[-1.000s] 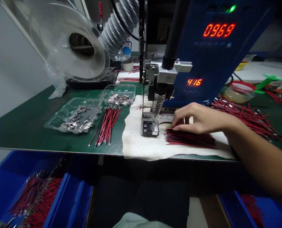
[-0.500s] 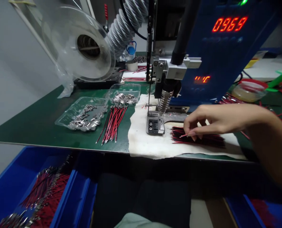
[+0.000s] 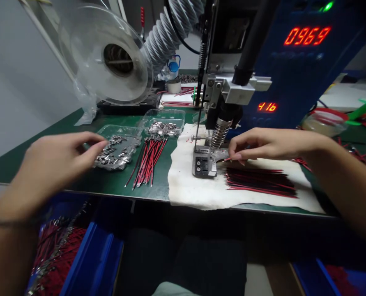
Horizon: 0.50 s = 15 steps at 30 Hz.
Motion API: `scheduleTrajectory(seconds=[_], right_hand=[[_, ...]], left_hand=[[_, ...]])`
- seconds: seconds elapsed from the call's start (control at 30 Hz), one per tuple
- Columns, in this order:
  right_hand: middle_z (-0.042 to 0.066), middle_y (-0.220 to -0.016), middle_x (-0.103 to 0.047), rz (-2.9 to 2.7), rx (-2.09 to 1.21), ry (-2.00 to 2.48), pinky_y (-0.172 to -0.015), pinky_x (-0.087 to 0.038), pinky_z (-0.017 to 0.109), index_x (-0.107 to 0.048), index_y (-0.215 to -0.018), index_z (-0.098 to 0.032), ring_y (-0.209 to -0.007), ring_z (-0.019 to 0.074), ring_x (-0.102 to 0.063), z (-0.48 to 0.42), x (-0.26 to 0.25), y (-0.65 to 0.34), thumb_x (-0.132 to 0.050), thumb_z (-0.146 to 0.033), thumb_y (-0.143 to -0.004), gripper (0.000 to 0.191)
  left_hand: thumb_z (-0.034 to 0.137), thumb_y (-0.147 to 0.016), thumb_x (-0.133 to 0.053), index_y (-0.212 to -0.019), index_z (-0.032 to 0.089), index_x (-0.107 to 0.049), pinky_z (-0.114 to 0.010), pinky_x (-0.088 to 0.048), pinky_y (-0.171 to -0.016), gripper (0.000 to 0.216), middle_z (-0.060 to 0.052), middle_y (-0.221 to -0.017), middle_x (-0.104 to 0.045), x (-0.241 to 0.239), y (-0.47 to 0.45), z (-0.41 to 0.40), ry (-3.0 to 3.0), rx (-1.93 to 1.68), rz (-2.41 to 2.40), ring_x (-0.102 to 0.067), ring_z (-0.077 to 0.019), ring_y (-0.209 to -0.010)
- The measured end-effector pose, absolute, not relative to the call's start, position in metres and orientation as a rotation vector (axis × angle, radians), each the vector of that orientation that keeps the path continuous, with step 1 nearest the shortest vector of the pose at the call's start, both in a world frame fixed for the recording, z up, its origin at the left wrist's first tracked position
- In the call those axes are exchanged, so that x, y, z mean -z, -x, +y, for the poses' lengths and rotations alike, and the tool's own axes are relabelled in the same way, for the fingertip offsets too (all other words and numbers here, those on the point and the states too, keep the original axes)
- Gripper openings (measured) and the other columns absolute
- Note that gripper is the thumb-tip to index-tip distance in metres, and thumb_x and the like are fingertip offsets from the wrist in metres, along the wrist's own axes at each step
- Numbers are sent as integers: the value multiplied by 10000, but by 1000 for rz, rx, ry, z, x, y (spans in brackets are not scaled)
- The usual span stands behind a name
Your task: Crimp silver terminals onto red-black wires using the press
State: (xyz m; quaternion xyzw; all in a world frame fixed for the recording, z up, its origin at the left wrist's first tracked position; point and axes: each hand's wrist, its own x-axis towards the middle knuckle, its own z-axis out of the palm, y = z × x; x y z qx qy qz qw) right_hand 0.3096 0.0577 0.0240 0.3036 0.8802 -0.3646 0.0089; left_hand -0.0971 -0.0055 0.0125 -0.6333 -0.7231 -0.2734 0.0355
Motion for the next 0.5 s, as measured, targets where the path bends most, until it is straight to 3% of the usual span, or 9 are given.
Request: scheduleTrajectory(seconds=[0.1,0.2,0.33,0.5], right_hand=[[18,-784,-664,2801,1164,-1040,-685,-471,248,-633,-861,-186,-760,152,-615,55,-18,-312,-531,-429,-878,265],[19,-786,-680,2843,1203,-1114,-685,-473,256,-653,-824,-183,-760,155,-625,53,-13,-310,-570,-425,-852,257],[29,-749,-683,2924,1267,-1249,-639,-466,264,-669,-795,-166,-700,151,-621,50,-7,-303,-595,-433,-824,278],[39,-770,-691,3013,1249,-1322,-648,-475,274,-676,-838,-154,-707,154,-619,46,0,-297,-614,-417,-812,271]], left_hand=[[573,-834,-450,-1016,230,-699,-239,-385,-719,462,17,-698,-601,-22,88,30,2097,251,-2093,-457,-152,-621],[614,-845,-393,-1092,236,-674,-348,-418,-810,531,-31,-864,-630,-17,83,49,2031,-31,-2082,-512,-197,-733],[562,-846,-422,-1049,250,-696,-440,-437,-835,462,-40,-852,-604,-12,89,63,2032,-154,-2087,-503,-205,-765],[467,-777,-570,-925,222,-724,-451,-393,-932,325,14,-652,-552,-13,95,71,2084,-26,-2116,-495,-177,-757]])
